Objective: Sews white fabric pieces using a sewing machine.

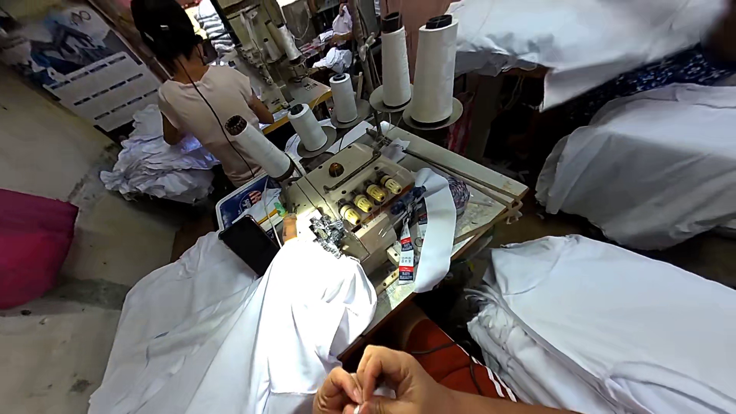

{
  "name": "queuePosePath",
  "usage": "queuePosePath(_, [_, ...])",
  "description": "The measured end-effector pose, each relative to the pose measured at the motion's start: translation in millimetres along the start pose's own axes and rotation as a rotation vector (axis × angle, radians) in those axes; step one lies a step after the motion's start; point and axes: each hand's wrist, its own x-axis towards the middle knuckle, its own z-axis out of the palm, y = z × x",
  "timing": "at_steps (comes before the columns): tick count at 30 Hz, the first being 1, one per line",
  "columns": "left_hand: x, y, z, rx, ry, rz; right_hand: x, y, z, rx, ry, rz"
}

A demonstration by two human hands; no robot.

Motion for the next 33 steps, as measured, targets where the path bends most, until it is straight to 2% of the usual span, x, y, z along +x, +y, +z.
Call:
queuePosePath(4, [3, 0, 3, -0.011, -0.014, -0.041, -3, 0, -4, 0.041, -0.013, 0.029])
queuePosePath(9, [4, -5, 7, 0.017, 0.063, -0.068, -3, -3, -12, -0.039, -0.043, 0.024])
queuePosePath(14, [8, -11, 7, 0.066, 0.059, -0.05, -3, -7, -18, -0.177, -0.02, -0.015])
queuePosePath(21, [10, -9, 9, 0.135, 0.008, -0.037, -4, -6, -17, -0.051, -0.007, 0.004])
queuePosePath(24, [11, -11, 5, 0.148, 0.019, -0.027, -4, -5, -17, -0.204, 0.029, -0.036])
queuePosePath(26, [12, -14, 0, 0.265, 0.045, 0.008, -4, -2, -19, -0.422, 0.054, -0.156])
queuePosePath(28, [14, -11, -6, 0.408, 0.042, 0.01, -3, -4, -22, -0.46, 0.064, -0.194])
queuePosePath(31, [14, 0, -11, 0.422, 0.036, -0.042, -2, -13, -25, -0.238, 0.1, 0.067])
queuePosePath(33, [14, 9, -15, 0.451, 0.01, -0.086, 4, -26, -33, -0.197, -0.009, 0.347])
